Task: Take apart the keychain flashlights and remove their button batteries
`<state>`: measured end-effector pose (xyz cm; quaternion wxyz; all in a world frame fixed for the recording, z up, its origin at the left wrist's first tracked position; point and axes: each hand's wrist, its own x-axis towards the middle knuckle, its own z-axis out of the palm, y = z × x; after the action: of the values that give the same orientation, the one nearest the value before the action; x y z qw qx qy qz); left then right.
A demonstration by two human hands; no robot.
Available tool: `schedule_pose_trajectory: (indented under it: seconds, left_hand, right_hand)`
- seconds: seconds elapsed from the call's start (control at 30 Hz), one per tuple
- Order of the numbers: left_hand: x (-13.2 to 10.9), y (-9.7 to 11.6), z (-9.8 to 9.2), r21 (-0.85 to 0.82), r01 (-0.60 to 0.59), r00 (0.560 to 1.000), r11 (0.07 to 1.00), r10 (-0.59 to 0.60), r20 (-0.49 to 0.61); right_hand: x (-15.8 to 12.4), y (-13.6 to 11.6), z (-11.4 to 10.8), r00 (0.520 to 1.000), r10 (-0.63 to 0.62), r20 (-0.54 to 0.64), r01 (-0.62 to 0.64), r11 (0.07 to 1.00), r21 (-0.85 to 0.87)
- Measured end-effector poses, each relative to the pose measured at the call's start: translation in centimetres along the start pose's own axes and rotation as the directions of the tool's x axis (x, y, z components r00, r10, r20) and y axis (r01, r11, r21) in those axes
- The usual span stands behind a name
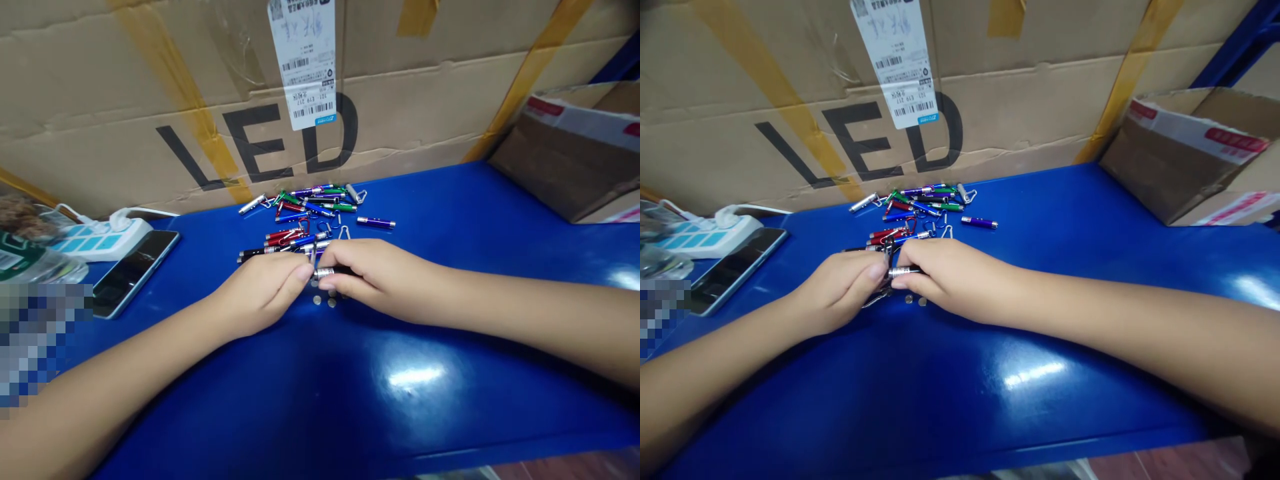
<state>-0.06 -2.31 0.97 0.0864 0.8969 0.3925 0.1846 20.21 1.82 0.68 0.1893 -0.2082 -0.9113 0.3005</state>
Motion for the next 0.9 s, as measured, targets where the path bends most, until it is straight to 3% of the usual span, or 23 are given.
schedule_pose_trajectory:
  seconds: [0.13, 0.2, 0.27, 0.3, 0.33, 0.4, 0.47, 0.6, 0.67, 0.8, 0.9]
  left_hand:
    - [0.2, 1.2, -0.2, -0.292, 0.217, 0.976, 0.932, -0.212, 0.048]
    - [0.1, 1.3, -0.1, -0.253, 0.252, 0.967, 0.934, -0.256, 0.015]
    - [-0.2, 0.9, 0.0, -0.031, 0.134, 0.977, 0.991, -0.137, -0.166]
    - [-0.4, 0.5, 0.1, 0.127, 0.042, 0.964, 0.991, -0.007, -0.266]
    - [-0.5, 0.2, 0.1, 0.265, -0.091, 0.938, 0.96, 0.172, -0.3]
    - [-0.7, -0.4, 0.2, 0.438, -0.256, 0.892, 0.861, 0.386, -0.237]
    - [-0.7, -0.7, 0.2, 0.47, -0.312, 0.879, 0.826, 0.438, -0.187]
    - [-0.6, -0.1, 0.3, 0.351, -0.214, 0.92, 0.912, 0.309, -0.24]
    - [-0.5, 0.3, 0.1, 0.279, -0.142, 0.955, 0.95, 0.206, -0.214]
    - [-0.2, 0.9, -0.1, 0.029, 0.018, 0.994, 0.999, -0.015, -0.109]
    - [-0.1, 1.1, 0.1, -0.317, 0.227, 0.973, 0.921, -0.224, 0.047]
  right_hand:
    - [-0.3, -0.1, 0.4, 0.999, 0.016, -0.049, -0.024, 0.985, -0.173]
    - [-0.3, -0.3, 0.4, 0.998, 0.017, -0.069, -0.029, 0.986, -0.167]
    - [-0.3, -0.4, 0.3, 0.998, 0.021, -0.067, -0.025, 0.998, -0.054]
    - [-0.3, -0.5, 0.3, 0.998, 0.02, -0.054, -0.018, 0.999, 0.027]
    - [-0.3, -0.5, 0.2, 0.999, 0.018, -0.032, -0.015, 0.994, 0.105]
    - [-0.4, -0.4, 0.0, 0.999, 0.027, 0.021, -0.031, 0.974, 0.222]
    - [-0.5, -0.3, -0.1, 0.997, 0.048, 0.057, -0.062, 0.96, 0.274]
    - [-0.6, -0.3, -0.1, 0.999, 0.048, 0.01, -0.049, 0.964, 0.263]
    - [-0.5, -0.4, 0.1, 1.0, 0.016, -0.016, -0.013, 0.981, 0.196]
    - [-0.6, -0.2, 0.8, 0.998, -0.025, -0.055, 0.02, 0.995, -0.101]
    - [-1.0, 0.1, 1.2, 0.993, -0.075, -0.09, 0.034, 0.92, -0.39]
